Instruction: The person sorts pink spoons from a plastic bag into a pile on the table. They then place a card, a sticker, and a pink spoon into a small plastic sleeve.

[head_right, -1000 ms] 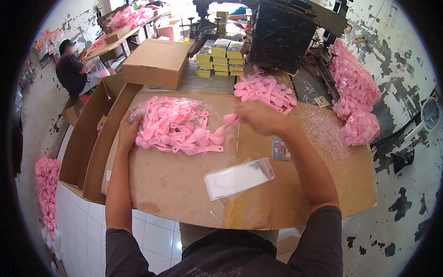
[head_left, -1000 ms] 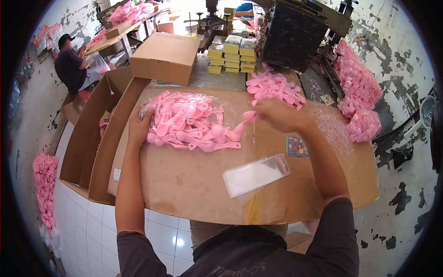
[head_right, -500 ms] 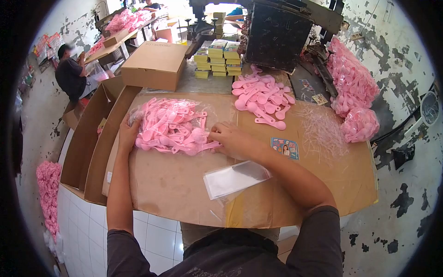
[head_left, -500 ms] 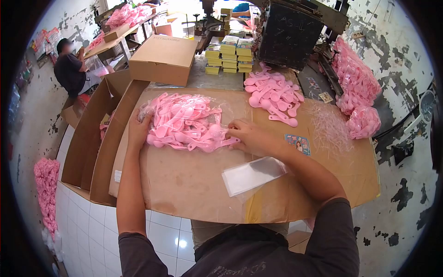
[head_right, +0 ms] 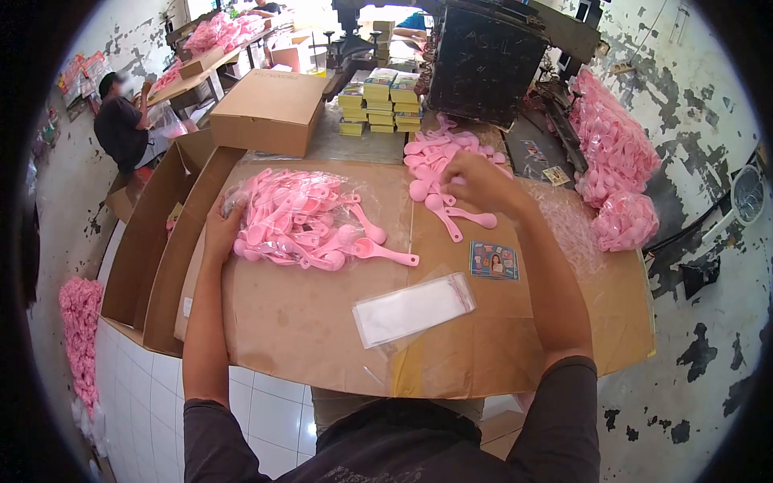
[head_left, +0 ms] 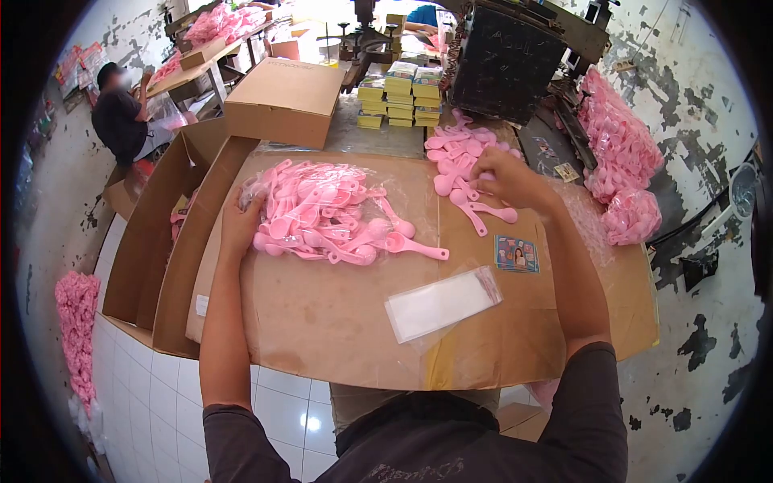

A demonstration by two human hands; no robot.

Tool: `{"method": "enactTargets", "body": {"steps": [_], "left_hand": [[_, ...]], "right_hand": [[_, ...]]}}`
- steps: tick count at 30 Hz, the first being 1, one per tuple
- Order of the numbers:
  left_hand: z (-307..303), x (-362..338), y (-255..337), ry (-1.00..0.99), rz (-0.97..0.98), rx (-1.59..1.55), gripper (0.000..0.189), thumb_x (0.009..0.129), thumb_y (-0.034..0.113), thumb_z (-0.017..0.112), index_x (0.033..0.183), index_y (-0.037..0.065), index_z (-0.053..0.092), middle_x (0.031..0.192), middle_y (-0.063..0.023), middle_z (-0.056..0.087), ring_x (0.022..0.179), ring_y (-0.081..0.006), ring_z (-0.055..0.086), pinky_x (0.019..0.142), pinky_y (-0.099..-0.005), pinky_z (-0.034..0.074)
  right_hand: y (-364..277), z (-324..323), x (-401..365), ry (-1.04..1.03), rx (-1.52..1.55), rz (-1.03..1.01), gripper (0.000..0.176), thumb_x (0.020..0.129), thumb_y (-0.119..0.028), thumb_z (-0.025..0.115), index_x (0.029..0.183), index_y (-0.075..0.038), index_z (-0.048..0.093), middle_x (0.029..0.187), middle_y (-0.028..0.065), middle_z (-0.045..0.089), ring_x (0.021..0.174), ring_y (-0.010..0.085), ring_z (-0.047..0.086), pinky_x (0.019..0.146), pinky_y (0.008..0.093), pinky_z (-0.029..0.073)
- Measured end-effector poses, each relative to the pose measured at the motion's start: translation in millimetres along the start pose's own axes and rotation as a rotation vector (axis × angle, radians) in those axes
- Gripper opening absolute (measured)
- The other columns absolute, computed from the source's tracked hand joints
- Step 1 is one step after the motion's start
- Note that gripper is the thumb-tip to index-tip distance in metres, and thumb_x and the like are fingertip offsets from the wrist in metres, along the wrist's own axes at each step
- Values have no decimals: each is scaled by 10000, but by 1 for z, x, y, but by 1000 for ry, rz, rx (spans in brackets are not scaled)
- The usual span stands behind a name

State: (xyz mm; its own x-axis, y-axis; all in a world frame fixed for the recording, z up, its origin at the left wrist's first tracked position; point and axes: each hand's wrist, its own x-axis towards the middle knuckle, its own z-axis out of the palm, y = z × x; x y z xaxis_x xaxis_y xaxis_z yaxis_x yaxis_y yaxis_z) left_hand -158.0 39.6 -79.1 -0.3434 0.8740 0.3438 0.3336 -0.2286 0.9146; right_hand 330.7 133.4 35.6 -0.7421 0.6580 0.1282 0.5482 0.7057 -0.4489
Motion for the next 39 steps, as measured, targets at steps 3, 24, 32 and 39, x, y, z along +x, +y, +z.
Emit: {"method": "enactTargets", "body": {"steps": [3, 24, 32, 39], "left_hand": [[0, 0, 1, -1, -1, -14, 434, 969, 208, 691, 1317, -37, 605, 1196, -132, 691, 1061, -174, 650, 917, -300, 521], [1, -1, 2, 16, -6, -12, 449, 957, 211, 711, 1315, -38, 606, 1182, -126, 692, 1048, -168, 647, 911, -296, 519], [1, -1, 4, 5, -31, -16, 446, 957, 198, 709, 1323, -35, 602, 1178, -120, 691, 1038, -164, 646, 899, -291, 520], [0, 1, 1, 6, -22, -32, 443, 958, 195, 706, 1323, -34, 601, 1182, -115, 691, 1040, -160, 644, 900, -288, 518]], "right_hand": [[-13, 49, 1, 28, 175, -140, 172, 831, -69, 736, 997, -24, 729, 1037, 121, 627, 959, 258, 624, 825, 358, 510], [-42, 86, 20, 152, -50, 38, 356, 866, -194, 699, 1192, -55, 663, 1193, 164, 615, 1088, 340, 621, 890, 437, 524], [-37, 125, 34, 157, -141, 221, 384, 855, -231, 668, 1188, -40, 647, 1094, 187, 669, 1062, 339, 662, 900, 428, 534], [-76, 119, 41, 109, 351, 256, 375, 871, -294, 687, 1118, -12, 709, 944, 170, 736, 887, 291, 717, 781, 426, 540]]}}
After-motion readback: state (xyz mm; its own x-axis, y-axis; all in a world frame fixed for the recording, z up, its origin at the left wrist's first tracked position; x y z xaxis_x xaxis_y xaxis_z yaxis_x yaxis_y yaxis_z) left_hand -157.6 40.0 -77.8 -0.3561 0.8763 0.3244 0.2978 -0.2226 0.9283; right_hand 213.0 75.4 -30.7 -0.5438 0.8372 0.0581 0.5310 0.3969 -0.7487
